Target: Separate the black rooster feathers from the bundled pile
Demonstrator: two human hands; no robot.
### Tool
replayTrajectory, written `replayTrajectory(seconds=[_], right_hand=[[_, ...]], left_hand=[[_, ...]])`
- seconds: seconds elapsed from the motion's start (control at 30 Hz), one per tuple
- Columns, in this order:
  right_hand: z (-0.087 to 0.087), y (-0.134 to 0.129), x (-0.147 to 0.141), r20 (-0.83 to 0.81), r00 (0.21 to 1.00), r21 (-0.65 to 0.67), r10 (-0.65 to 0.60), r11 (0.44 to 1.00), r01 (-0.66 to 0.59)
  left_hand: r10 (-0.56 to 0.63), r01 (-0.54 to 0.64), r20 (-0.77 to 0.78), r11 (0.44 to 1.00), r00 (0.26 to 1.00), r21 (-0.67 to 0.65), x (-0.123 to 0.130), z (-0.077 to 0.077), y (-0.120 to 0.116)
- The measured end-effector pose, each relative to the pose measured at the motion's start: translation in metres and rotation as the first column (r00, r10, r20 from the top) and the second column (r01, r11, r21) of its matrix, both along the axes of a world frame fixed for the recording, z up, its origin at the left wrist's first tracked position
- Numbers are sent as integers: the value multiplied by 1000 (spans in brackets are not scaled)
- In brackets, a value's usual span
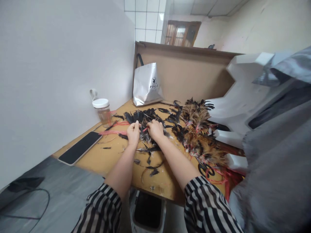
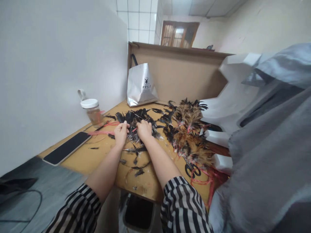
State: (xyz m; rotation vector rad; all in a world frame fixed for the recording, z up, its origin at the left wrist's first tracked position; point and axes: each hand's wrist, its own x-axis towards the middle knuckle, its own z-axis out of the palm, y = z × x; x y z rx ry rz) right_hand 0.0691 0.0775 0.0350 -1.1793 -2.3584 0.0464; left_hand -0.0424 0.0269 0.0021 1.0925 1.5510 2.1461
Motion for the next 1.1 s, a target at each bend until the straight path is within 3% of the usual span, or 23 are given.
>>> replayTrajectory(seconds=[0.07, 0.1, 0.17, 0.23, 0.33, 0.5, 0.63, 0.8, 0.87, 1.03, 1.1], right_hand=[[2, 14, 0, -242, 969, -116, -42, 993, 14], [4, 20, 2, -392, 918, -191, -63, 982, -14], [9, 29, 7, -667, 736, -309, -114, 942, -133], [15, 30, 14, -828, 530, -372, -186, 888, -270], [19, 23, 26, -895, 323, -427, -307, 797, -428], [12, 1, 35, -890, 139, -425, -434, 679, -599], [-1, -12, 33, -890, 112, -407, -442, 660, -632], [-16, -17, 32, -888, 126, -409, -443, 633, -658], [-18, -18, 35, -869, 163, -439, -466, 579, -687], [-12, -24, 42, -767, 389, -597, -511, 342, -726], [-13, -28, 41, -748, 454, -634, -483, 318, -705]], left_hand=[[-15, 15, 18, 1000, 1000, -23, 0, -1, 2], [-23, 24, 34, 999, 999, -32, 1, -1, 3], [-45, 48, 64, 998, 997, -42, 2, -2, 6], [-73, 76, 81, 996, 994, -38, 4, -2, 7], [-143, 147, 78, 988, 987, -41, 8, 0, 6], [-409, 421, 121, 901, 905, -102, 16, 8, -2], [-551, 564, 147, 823, 821, -65, 23, 12, -7], [-495, 508, 166, 860, 853, -45, 24, 8, -6], [-467, 479, 169, 877, 868, -38, 22, 6, -3], [-362, 373, 224, 928, 905, -9, 16, 4, 2], [-342, 356, 222, 934, 913, -21, 16, 4, 2]])
